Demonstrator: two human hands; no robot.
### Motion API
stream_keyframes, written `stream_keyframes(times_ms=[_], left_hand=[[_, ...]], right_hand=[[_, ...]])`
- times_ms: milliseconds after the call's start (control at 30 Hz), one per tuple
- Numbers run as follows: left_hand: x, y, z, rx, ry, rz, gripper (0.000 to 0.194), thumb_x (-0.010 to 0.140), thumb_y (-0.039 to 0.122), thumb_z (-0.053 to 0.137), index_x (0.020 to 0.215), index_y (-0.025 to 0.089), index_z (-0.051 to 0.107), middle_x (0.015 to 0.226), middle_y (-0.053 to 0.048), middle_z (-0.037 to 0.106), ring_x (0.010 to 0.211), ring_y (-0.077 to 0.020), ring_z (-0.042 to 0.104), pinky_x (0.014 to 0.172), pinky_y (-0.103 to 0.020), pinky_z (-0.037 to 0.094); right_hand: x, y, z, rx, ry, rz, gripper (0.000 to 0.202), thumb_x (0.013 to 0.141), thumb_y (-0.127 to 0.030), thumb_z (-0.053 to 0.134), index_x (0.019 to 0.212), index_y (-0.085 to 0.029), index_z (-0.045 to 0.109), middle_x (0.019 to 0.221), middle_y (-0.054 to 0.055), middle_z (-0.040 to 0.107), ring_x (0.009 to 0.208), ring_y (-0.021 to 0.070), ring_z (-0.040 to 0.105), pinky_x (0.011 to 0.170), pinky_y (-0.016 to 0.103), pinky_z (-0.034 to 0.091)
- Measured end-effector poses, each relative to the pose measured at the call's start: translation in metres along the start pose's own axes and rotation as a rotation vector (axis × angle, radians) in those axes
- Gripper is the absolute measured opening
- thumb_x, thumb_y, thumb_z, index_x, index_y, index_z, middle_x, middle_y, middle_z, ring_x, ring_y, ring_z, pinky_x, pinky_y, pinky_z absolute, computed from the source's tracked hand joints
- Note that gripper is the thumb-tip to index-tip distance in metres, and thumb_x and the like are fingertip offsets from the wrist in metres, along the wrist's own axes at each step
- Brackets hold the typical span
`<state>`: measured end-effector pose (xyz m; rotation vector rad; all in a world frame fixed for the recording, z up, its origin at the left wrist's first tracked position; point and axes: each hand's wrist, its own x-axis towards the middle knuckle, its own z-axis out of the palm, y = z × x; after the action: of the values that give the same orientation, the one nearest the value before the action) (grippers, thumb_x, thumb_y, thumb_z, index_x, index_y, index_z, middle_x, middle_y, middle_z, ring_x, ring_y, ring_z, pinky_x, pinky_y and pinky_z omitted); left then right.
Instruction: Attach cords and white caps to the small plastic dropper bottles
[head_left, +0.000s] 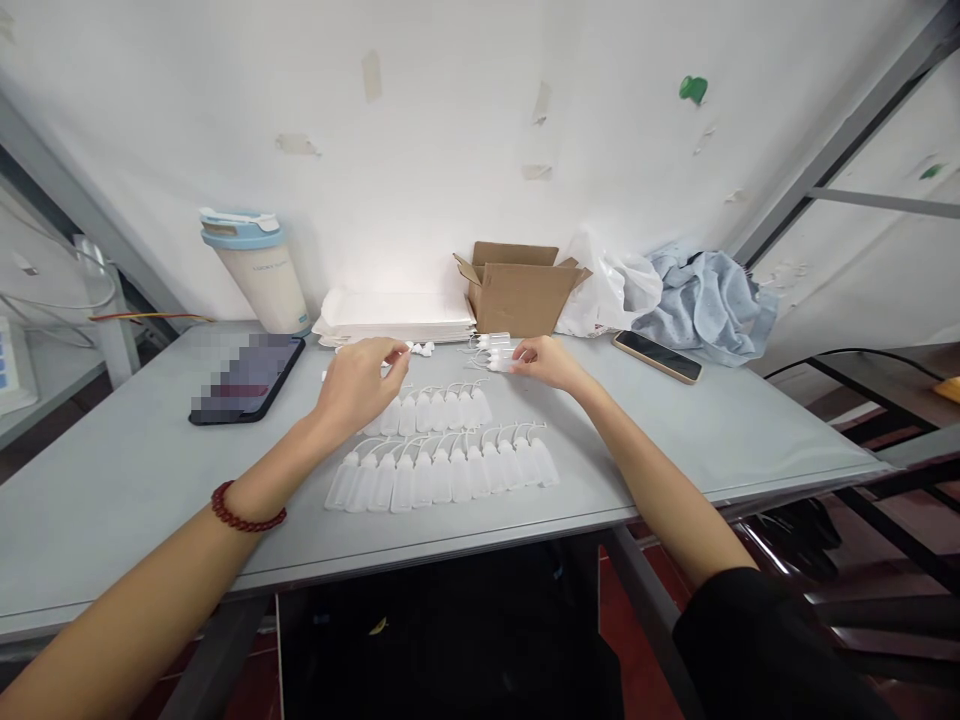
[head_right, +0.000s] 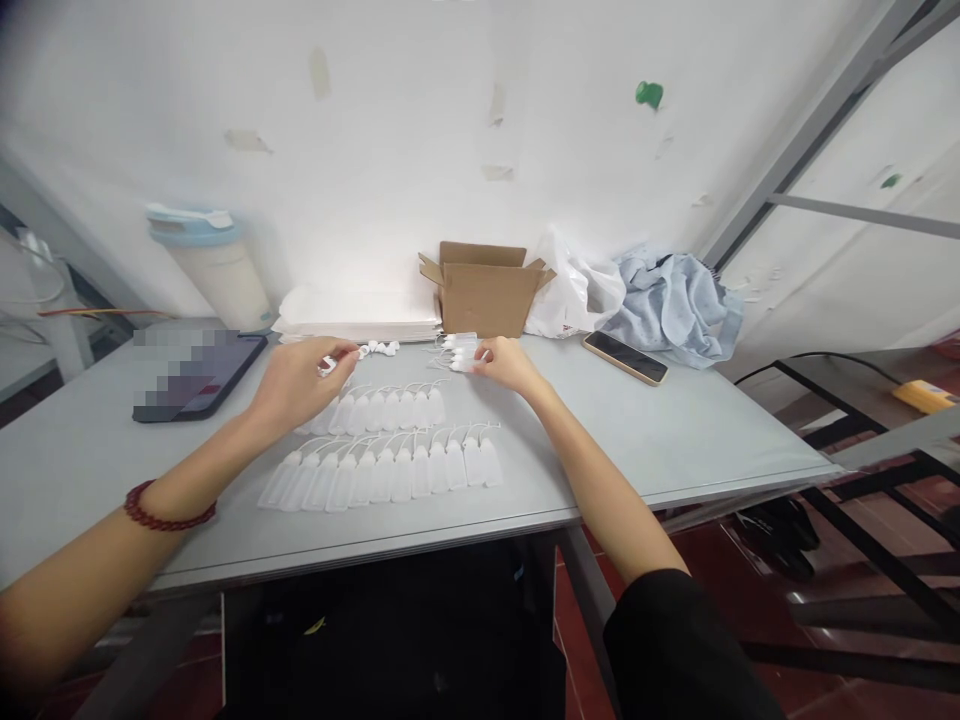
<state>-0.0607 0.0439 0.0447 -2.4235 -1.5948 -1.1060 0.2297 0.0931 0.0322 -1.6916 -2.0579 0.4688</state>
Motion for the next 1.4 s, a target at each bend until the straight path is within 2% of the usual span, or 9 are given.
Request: stream_keyframes(times_ms=[167, 333, 433, 533, 667, 900, 1067, 1233, 1400], left_hand=[[0.010, -0.006, -0.020, 0.130, -0.080, -0.179, 0.031, 0.084, 0.031, 0.043, 0.090, 0.019, 0.070, 0.092, -0.006, 0.075, 0.086, -0.0236, 0.067, 0.078, -0.030, 0.046], [0.017, -0.030, -0.032, 0.240, -0.227, -0.285, 0.030, 0.078, 0.027, 0.044, 0.090, 0.019, 0.071, 0.096, -0.007, 0.074, 0.091, -0.0273, 0.065, 0.081, -0.033, 0.045], [0.018, -0.043, -0.033, 0.295, -0.338, -0.330, 0.031, 0.076, 0.024, 0.047, 0.095, 0.019, 0.071, 0.101, -0.009, 0.073, 0.095, -0.0294, 0.064, 0.079, -0.033, 0.045], [0.018, -0.047, -0.034, 0.317, -0.448, -0.349, 0.034, 0.076, 0.020, 0.049, 0.102, 0.018, 0.070, 0.102, -0.010, 0.073, 0.096, -0.0301, 0.064, 0.078, -0.034, 0.044], [0.017, -0.042, -0.037, 0.362, -0.552, -0.377, 0.038, 0.075, 0.020, 0.050, 0.108, 0.015, 0.068, 0.109, -0.015, 0.070, 0.097, -0.0338, 0.062, 0.076, -0.038, 0.045], [0.016, -0.034, -0.032, 0.446, -0.620, -0.431, 0.027, 0.073, 0.017, 0.051, 0.092, 0.011, 0.069, 0.100, -0.024, 0.068, 0.092, -0.0382, 0.063, 0.072, -0.040, 0.046], [0.018, -0.041, -0.025, 0.446, -0.666, -0.423, 0.019, 0.067, 0.013, 0.055, 0.081, 0.013, 0.067, 0.090, -0.019, 0.069, 0.088, -0.0353, 0.064, 0.070, -0.036, 0.046], [0.021, -0.042, -0.025, 0.422, -0.688, -0.441, 0.016, 0.063, 0.013, 0.058, 0.078, 0.015, 0.065, 0.090, -0.016, 0.069, 0.085, -0.0321, 0.065, 0.065, -0.031, 0.045], [0.019, -0.043, -0.026, 0.390, -0.648, -0.441, 0.014, 0.061, 0.014, 0.057, 0.072, 0.015, 0.064, 0.080, -0.014, 0.069, 0.082, -0.0316, 0.064, 0.061, -0.030, 0.042]], right_hand=[[0.000, 0.001, -0.002, -0.083, 0.003, -0.023, 0.014, 0.073, -0.020, 0.071, 0.085, -0.014, 0.071, 0.086, 0.006, 0.070, 0.075, 0.0156, 0.059, 0.064, 0.023, 0.039], [-0.007, -0.009, -0.004, -0.110, 0.045, -0.067, 0.016, 0.074, -0.018, 0.070, 0.090, -0.014, 0.070, 0.092, 0.007, 0.070, 0.080, 0.0167, 0.059, 0.067, 0.025, 0.039], [-0.015, -0.021, -0.003, -0.058, 0.042, -0.145, 0.008, 0.076, -0.019, 0.068, 0.083, -0.014, 0.068, 0.088, 0.007, 0.070, 0.077, 0.0160, 0.058, 0.068, 0.026, 0.040], [-0.023, -0.035, -0.001, 0.076, -0.048, -0.224, 0.009, 0.078, -0.019, 0.062, 0.071, -0.014, 0.064, 0.074, 0.004, 0.067, 0.070, 0.0141, 0.058, 0.066, 0.025, 0.041], [-0.032, -0.048, 0.004, 0.186, -0.222, -0.227, 0.015, 0.079, -0.023, 0.059, 0.066, -0.014, 0.061, 0.061, 0.001, 0.062, 0.058, 0.0114, 0.053, 0.057, 0.024, 0.038], [-0.034, -0.052, 0.011, 0.142, -0.365, -0.232, 0.031, 0.081, -0.030, 0.057, 0.054, -0.015, 0.052, 0.050, -0.002, 0.056, 0.047, 0.0071, 0.041, 0.049, 0.023, 0.030], [-0.031, -0.047, 0.015, 0.100, -0.399, -0.195, 0.035, 0.081, -0.035, 0.056, 0.053, -0.016, 0.051, 0.050, 0.000, 0.059, 0.044, 0.0066, 0.040, 0.046, 0.022, 0.031], [-0.031, -0.047, 0.013, 0.086, -0.437, -0.105, 0.039, 0.082, -0.039, 0.056, 0.051, -0.015, 0.050, 0.048, 0.000, 0.058, 0.035, 0.0056, 0.043, 0.044, 0.022, 0.036], [-0.033, -0.052, 0.010, 0.101, -0.498, -0.007, 0.038, 0.082, -0.039, 0.057, 0.054, -0.014, 0.054, 0.044, -0.001, 0.054, 0.031, 0.0058, 0.042, 0.041, 0.023, 0.038]])
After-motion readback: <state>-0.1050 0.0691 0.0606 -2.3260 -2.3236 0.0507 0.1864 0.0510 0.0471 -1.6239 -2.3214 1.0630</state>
